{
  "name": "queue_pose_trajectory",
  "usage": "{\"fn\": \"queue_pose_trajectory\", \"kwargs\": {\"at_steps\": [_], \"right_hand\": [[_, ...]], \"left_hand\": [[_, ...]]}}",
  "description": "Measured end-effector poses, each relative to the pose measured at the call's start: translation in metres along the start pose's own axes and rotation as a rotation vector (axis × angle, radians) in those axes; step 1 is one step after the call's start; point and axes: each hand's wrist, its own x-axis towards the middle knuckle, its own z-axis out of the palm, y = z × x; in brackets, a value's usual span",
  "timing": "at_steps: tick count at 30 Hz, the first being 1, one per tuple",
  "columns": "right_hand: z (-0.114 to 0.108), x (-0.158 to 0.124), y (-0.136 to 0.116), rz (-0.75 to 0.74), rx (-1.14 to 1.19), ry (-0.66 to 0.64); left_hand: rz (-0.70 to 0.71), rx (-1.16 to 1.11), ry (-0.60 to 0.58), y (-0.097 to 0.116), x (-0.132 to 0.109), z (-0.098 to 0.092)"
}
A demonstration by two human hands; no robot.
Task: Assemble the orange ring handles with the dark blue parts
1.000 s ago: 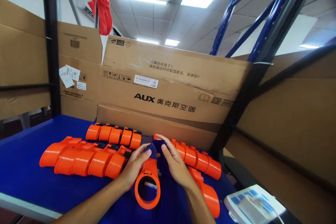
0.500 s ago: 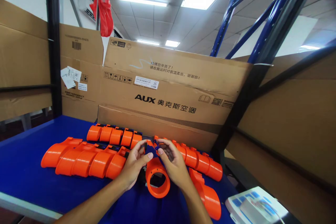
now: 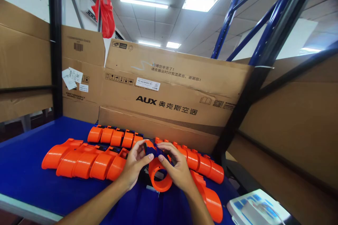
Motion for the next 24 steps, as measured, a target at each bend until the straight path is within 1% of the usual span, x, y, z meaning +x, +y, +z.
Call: {"fn": "queue_pose_trajectory", "kwargs": {"at_steps": [8, 14, 24], "right_hand": [[-0.0012, 0.0009, 0.0013, 0.007, 0.0, 0.013], [-0.0014, 0.0, 0.0022, -0.01, 0.0, 0.013], [-0.0008, 0.0, 0.0005, 0.001, -0.061, 0.009]], "left_hand": [[-0.016, -0.033, 0.064, 0.0078, -0.002, 0.0041], [-0.019, -0.022, 0.044, 0.0065, -0.0019, 0.005], [-0.013, -0.007, 0.003, 0.0042, -0.0011, 0.0006]]}}
